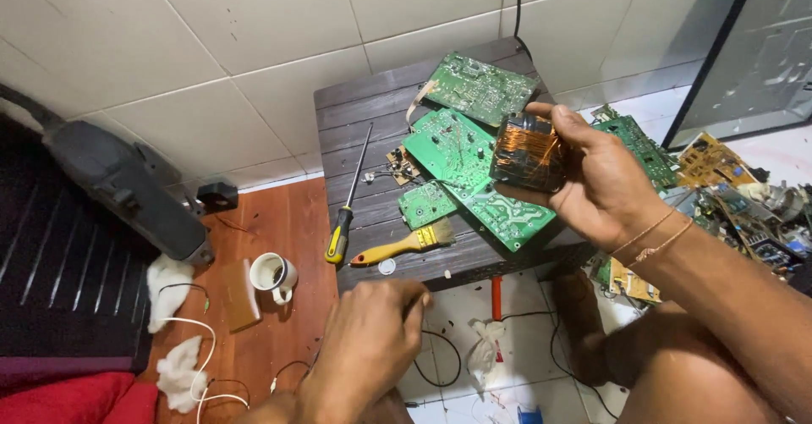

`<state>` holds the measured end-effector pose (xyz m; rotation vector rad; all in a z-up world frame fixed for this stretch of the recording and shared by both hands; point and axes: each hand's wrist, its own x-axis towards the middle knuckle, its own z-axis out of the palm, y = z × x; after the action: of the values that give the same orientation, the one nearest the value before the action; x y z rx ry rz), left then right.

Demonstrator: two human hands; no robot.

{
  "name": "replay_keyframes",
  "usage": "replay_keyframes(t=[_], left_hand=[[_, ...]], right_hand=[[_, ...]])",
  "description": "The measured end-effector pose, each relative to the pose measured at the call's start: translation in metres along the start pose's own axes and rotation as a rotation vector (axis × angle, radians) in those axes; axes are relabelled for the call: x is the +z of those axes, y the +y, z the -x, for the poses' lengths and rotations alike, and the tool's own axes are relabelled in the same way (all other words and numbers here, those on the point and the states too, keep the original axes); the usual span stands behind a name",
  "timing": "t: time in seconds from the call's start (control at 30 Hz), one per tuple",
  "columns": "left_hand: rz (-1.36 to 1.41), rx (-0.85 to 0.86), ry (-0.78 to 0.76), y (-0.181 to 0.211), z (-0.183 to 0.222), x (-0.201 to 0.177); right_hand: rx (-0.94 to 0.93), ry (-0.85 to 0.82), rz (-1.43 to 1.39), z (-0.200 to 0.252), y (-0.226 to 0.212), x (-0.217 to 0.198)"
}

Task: Unwinding copper wire from an electronic component and inspecting various circuit boards on a repair bench.

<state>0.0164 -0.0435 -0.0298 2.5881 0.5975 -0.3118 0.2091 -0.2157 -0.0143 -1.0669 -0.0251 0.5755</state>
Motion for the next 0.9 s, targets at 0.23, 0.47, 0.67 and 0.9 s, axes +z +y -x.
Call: replay_keyframes(t=[0.23,0.47,0.67,0.9], left_hand=[[-0.112,0.204,-0.220,-0.026,-0.018,0.039],[0.317,0.432,0.200,0.014,-0.023,0.026],[0.655,0.316,0.238,0.045,-0.036,0.024],[0.795,0.276,0.048,0.054,-0.039,0.023]], right_hand=[[0.021,0.079,0.025,0.007,0.003,0.013],[0.022,0.041,0.152,0.016,0.012,0.026],[0.005,-0.041,0.140,0.018,0.029,0.020],[-0.020,-0.038,0.135,0.034,0.019,0.026]])
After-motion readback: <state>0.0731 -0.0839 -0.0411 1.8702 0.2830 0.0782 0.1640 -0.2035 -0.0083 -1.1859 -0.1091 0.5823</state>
